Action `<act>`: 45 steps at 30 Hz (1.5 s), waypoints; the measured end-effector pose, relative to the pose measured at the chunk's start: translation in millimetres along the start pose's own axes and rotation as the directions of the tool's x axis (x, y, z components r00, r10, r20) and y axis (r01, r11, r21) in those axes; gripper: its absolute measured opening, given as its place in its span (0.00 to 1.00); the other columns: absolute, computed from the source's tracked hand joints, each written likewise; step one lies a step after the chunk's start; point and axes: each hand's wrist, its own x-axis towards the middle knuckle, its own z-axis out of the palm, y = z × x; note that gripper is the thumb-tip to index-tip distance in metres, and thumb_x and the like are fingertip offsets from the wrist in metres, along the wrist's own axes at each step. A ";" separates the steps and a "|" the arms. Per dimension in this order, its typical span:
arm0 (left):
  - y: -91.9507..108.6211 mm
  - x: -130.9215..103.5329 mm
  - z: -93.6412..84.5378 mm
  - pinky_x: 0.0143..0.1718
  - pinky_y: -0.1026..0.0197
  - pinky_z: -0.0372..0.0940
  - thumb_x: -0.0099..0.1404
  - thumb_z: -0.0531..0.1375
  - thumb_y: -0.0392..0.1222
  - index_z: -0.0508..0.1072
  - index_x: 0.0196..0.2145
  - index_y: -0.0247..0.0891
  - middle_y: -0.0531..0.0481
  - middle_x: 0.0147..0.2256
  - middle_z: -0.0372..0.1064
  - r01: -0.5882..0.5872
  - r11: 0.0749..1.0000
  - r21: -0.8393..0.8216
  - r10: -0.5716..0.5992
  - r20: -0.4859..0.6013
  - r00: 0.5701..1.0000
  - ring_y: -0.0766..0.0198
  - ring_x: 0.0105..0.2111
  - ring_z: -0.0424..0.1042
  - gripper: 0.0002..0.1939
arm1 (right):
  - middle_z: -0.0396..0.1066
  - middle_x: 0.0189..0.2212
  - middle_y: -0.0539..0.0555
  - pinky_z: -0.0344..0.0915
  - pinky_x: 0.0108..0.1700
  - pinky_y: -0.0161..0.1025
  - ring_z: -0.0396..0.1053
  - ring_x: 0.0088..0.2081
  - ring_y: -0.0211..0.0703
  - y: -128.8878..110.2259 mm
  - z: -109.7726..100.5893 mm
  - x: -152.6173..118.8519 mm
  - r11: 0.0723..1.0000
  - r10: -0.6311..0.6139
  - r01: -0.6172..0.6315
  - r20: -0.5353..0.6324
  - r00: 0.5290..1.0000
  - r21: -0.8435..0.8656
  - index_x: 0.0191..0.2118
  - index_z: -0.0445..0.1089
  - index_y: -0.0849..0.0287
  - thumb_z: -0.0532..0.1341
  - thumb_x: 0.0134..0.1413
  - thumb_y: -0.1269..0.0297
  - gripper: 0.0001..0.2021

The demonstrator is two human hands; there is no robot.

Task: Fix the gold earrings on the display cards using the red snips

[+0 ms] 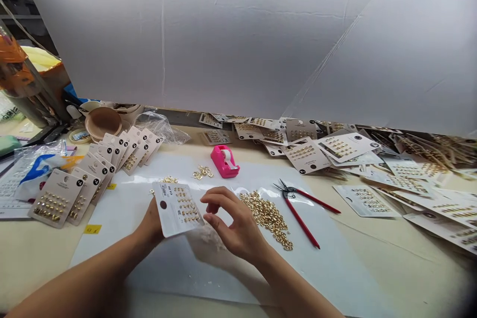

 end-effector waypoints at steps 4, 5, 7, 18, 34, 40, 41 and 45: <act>6.2 4.4 0.9 0.27 0.63 0.58 0.48 0.61 0.39 0.70 0.21 0.36 0.53 0.21 0.65 -0.040 0.989 0.140 0.050 -0.063 0.997 0.65 0.24 0.62 0.04 | 0.68 0.31 0.54 0.65 0.32 0.41 0.67 0.32 0.44 -2.0 5.8 -1.7 0.997 -0.062 0.063 0.018 0.998 -0.046 0.35 0.64 0.56 0.63 0.50 0.64 0.08; 7.1 5.0 1.2 0.26 0.63 0.57 0.50 0.61 0.39 0.70 0.22 0.35 0.53 0.21 0.64 -0.028 0.983 0.184 0.041 -0.065 0.997 0.66 0.24 0.62 0.04 | 0.69 0.29 0.53 0.64 0.31 0.40 0.67 0.30 0.43 -2.1 7.8 -1.9 0.997 -0.050 0.050 0.003 0.999 -0.063 0.34 0.64 0.56 0.62 0.50 0.65 0.06; 7.7 5.5 1.0 0.25 0.64 0.56 0.53 0.61 0.42 0.69 0.23 0.35 0.54 0.21 0.63 -0.030 0.966 0.257 0.047 -0.060 0.997 0.66 0.23 0.62 0.07 | 0.68 0.25 0.51 0.63 0.29 0.39 0.66 0.26 0.41 -1.7 10.3 -1.2 0.999 0.041 -0.042 -0.037 0.998 -0.021 0.32 0.64 0.56 0.59 0.52 0.68 0.01; 21.3 -0.4 -0.5 0.37 0.59 0.65 0.59 0.59 0.44 0.62 0.47 0.37 0.47 0.37 0.68 -0.199 0.962 0.189 0.206 -0.017 0.979 0.61 0.36 0.70 0.19 | 0.65 0.19 0.47 0.59 0.28 0.36 0.63 0.23 0.36 2.8 2.0 9.4 0.584 0.532 -0.452 0.103 0.841 0.674 0.27 0.63 0.59 0.65 0.46 0.55 0.14; 32.7 7.5 -7.2 0.36 0.58 0.71 0.52 0.63 0.35 0.64 0.42 0.37 0.53 0.27 0.72 -0.177 0.975 -0.136 0.156 -0.157 0.975 0.62 0.27 0.76 0.18 | 0.69 0.24 0.50 0.63 0.28 0.37 0.66 0.25 0.38 -14.2 -44.0 14.0 0.915 0.399 -0.363 -0.271 0.876 0.176 0.33 0.69 0.58 0.59 0.51 0.63 0.06; 36.4 12.1 -15.6 0.28 0.63 0.70 0.50 0.63 0.32 0.63 0.39 0.37 0.52 0.25 0.73 -0.197 0.969 -0.147 0.156 -0.251 0.955 0.62 0.25 0.76 0.19 | 0.74 0.30 0.52 0.59 0.30 0.36 0.68 0.30 0.41 24.3 -27.5 31.2 0.838 0.291 -0.179 0.145 0.946 -0.515 0.29 0.73 0.58 0.55 0.51 0.77 0.10; 35.9 12.9 -15.9 0.28 0.63 0.70 0.50 0.63 0.31 0.62 0.39 0.38 0.52 0.25 0.73 -0.184 0.970 -0.160 0.139 -0.256 0.957 0.62 0.25 0.76 0.18 | 0.74 0.31 0.54 0.59 0.30 0.36 0.68 0.31 0.41 31.7 -21.2 37.5 0.829 0.281 -0.145 0.178 0.943 -0.540 0.29 0.73 0.59 0.55 0.50 0.79 0.12; 32.2 17.0 -15.6 0.28 0.63 0.70 0.51 0.62 0.30 0.62 0.39 0.38 0.54 0.24 0.72 -0.187 0.960 -0.208 0.123 -0.285 0.951 0.63 0.24 0.75 0.18 | 0.72 0.38 0.57 0.57 0.34 0.36 0.66 0.37 0.43 50.1 2.5 63.3 0.834 0.191 -0.011 0.271 0.944 -0.551 0.34 0.74 0.60 0.54 0.49 0.82 0.14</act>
